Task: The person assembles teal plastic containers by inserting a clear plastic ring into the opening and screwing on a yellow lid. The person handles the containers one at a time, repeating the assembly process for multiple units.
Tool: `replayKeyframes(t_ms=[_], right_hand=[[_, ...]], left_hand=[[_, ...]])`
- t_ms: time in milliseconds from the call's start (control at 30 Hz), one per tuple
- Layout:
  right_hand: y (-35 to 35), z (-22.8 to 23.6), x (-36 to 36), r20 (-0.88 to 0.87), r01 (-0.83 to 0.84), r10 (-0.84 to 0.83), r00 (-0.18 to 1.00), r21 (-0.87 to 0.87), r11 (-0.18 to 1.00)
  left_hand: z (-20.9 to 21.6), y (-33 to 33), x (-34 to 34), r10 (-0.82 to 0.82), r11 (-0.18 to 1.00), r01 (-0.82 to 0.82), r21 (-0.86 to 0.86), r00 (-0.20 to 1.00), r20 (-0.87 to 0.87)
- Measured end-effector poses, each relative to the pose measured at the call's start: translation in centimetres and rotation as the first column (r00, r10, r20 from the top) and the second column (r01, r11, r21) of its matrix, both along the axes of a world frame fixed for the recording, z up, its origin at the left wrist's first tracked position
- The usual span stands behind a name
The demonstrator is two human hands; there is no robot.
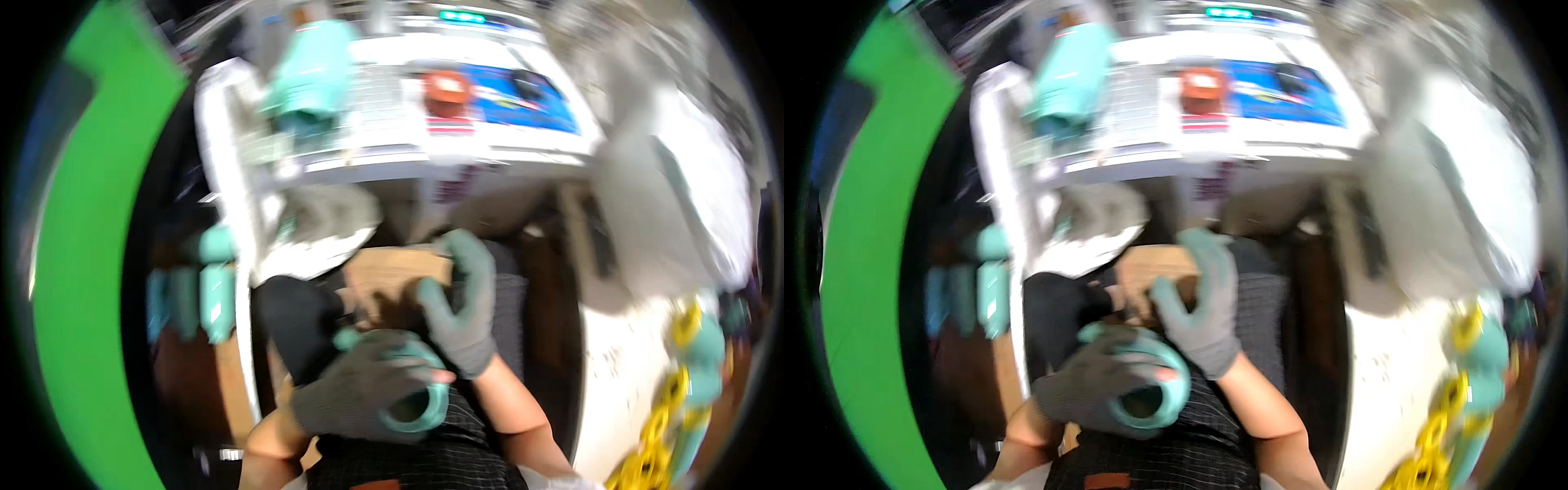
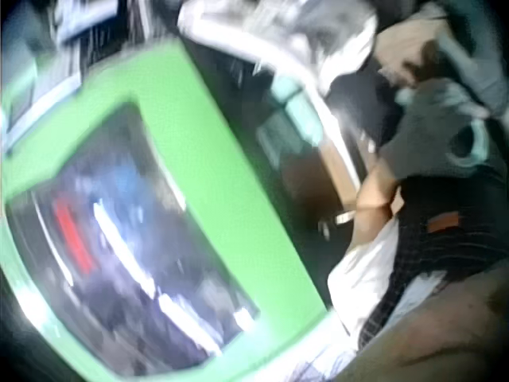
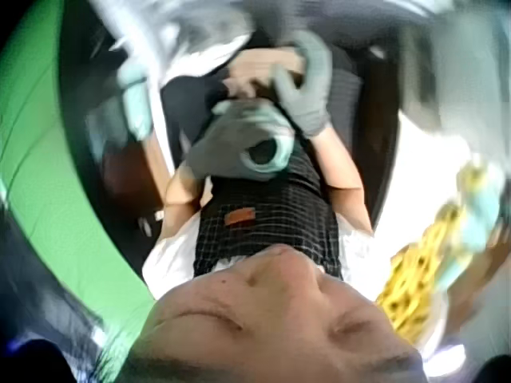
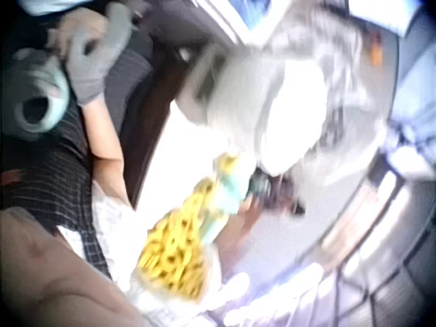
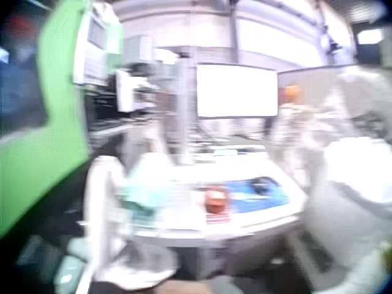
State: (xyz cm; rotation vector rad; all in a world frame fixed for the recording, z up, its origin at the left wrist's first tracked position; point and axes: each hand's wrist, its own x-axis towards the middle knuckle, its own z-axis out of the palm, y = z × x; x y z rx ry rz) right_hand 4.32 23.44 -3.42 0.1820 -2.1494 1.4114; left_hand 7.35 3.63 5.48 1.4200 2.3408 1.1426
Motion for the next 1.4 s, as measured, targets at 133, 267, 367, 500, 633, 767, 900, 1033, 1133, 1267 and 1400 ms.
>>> replayKeyframes(t_ms=[133,267,367,500,633,767,900,1033,1133,1267,1400], right_hand=[[5.6,-0.7,6.7,0.086,0.070,-0.070,0.994,0.011,0.998],[14.1,-3.8,14.8,0.115,0.490,-0.492,0.863,0.049,0.870],[20.2,-4.5,21.2,0.136,0.846,-0.840,0.526,0.020,0.533],[23.7,-4.4,26.8,0.247,0.885,-0.887,0.389,0.168,0.435],[23.8,-5.7,24.1,0.183,0.652,-0.876,0.447,0.604,0.458],[21.7,-6.3,21.4,0.168,0.726,-0.850,0.499,0.454,0.516],[14.1,-1.9,14.1,0.413,0.536,-0.430,0.803,-0.187,0.823],[8.7,3.7,8.0,0.047,-0.217,0.212,0.976,0.253,0.943],[6.3,3.8,7.8,0.009,-0.195,0.209,0.978,0.404,0.894],[5.1,4.1,7.1,0.067,-0.379,0.391,0.918,0.440,0.814],[4.3,5.7,8.1,0.243,-0.423,0.348,0.906,0.458,0.782]], left_hand=[[0.5,-0.6,-2.6,0.046,0.995,-0.056,0.079,0.991,0.130],[-4.7,3.9,-3.9,0.013,1.000,-0.012,-0.010,0.989,0.148],[-5.5,4.4,-3.9,0.088,0.996,-0.082,-0.043,0.984,0.155],[-6.1,4.6,-4.0,0.095,0.995,-0.090,-0.054,0.989,0.110],[-6.7,5.3,-3.9,0.074,0.996,-0.080,0.028,0.983,0.170],[-5.0,5.8,-3.0,0.250,0.953,-0.230,-0.196,0.965,0.081],[-5.5,5.6,-1.5,0.210,0.978,-0.209,0.024,0.976,-0.052],[-4.5,5.7,-1.6,0.083,0.989,-0.047,0.143,0.964,-0.252],[-3.4,3.9,-1.7,0.092,0.995,-0.102,-0.018,0.955,-0.282],[-4.1,2.4,-2.0,0.126,0.992,-0.122,0.031,0.976,-0.179],[-4.1,2.3,-2.3,0.110,0.994,-0.101,0.052,0.969,-0.220]])
